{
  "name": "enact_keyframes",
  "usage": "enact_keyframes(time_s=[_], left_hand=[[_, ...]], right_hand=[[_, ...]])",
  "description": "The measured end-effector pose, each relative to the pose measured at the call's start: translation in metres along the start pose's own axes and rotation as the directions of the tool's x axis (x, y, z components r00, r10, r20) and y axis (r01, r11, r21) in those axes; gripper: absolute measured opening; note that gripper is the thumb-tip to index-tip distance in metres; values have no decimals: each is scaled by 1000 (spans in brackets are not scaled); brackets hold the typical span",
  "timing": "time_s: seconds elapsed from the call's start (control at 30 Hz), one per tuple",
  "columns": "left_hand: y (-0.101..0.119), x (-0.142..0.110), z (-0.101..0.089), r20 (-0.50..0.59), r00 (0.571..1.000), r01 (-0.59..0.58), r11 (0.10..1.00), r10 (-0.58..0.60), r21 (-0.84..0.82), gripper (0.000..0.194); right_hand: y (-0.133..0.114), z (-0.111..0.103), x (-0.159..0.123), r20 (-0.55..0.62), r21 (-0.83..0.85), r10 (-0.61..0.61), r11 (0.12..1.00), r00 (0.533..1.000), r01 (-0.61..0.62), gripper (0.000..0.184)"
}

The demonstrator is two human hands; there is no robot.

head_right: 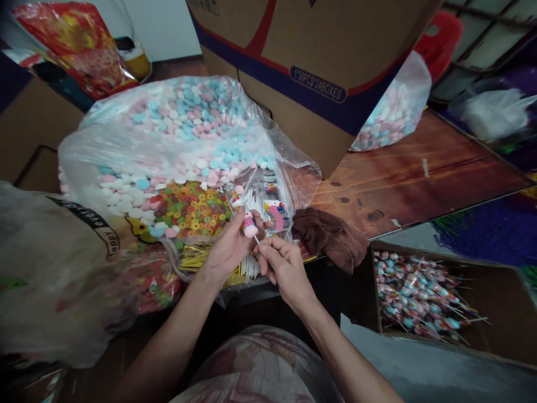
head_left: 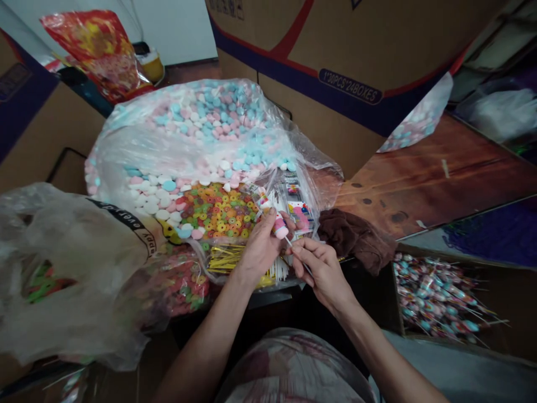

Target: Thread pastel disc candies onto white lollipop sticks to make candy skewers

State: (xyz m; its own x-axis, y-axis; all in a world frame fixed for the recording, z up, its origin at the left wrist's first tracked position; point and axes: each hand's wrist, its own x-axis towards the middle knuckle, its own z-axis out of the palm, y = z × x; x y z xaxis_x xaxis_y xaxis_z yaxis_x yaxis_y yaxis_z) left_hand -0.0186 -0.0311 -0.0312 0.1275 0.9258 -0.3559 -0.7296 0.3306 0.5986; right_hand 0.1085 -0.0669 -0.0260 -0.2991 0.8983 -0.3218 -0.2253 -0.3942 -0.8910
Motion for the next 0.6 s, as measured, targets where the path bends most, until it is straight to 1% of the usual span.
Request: enact_keyframes(time_s=[0.1, 0.17, 0.23, 0.3, 0.37, 0.4, 0.5, 0.6], left_hand=[[3, -1, -1, 43, 999, 30, 999, -31, 16, 36], [7, -1, -2, 38, 998, 45, 998, -46, 31, 41], [9, -1, -4, -8, 1000, 29, 997, -28, 65, 46], [9, -3, -5, -109, 992, -42, 990, 56, 132, 46], [8, -7, -6, -196, 969, -105, 969, 150, 223, 43], [6, -9, -6, -220, 959, -119, 955, 182, 270, 41], [5, -15, -4, -235, 946, -126, 923, 222, 365, 39], [5, -16, -1, -255, 937, -128, 912, 241, 390, 38]], right_hand=[[3, 3, 2, -18, -62, -48, 997, 999, 47, 22], [5, 3, 1, -16, -145, -101, 985, 995, 98, 23], [6, 2, -1, -23, -228, -165, 961, 986, 156, 24], [8, 0, -3, -46, -306, -239, 928, 970, 215, 24], [9, -1, -3, -67, -393, -317, 880, 946, 267, 23], [10, -2, -3, -70, -440, -355, 850, 932, 291, 22], [15, -4, -2, -46, -564, -450, 749, 892, 349, 20], [19, -6, -1, 7, -670, -535, 625, 845, 401, 17]])
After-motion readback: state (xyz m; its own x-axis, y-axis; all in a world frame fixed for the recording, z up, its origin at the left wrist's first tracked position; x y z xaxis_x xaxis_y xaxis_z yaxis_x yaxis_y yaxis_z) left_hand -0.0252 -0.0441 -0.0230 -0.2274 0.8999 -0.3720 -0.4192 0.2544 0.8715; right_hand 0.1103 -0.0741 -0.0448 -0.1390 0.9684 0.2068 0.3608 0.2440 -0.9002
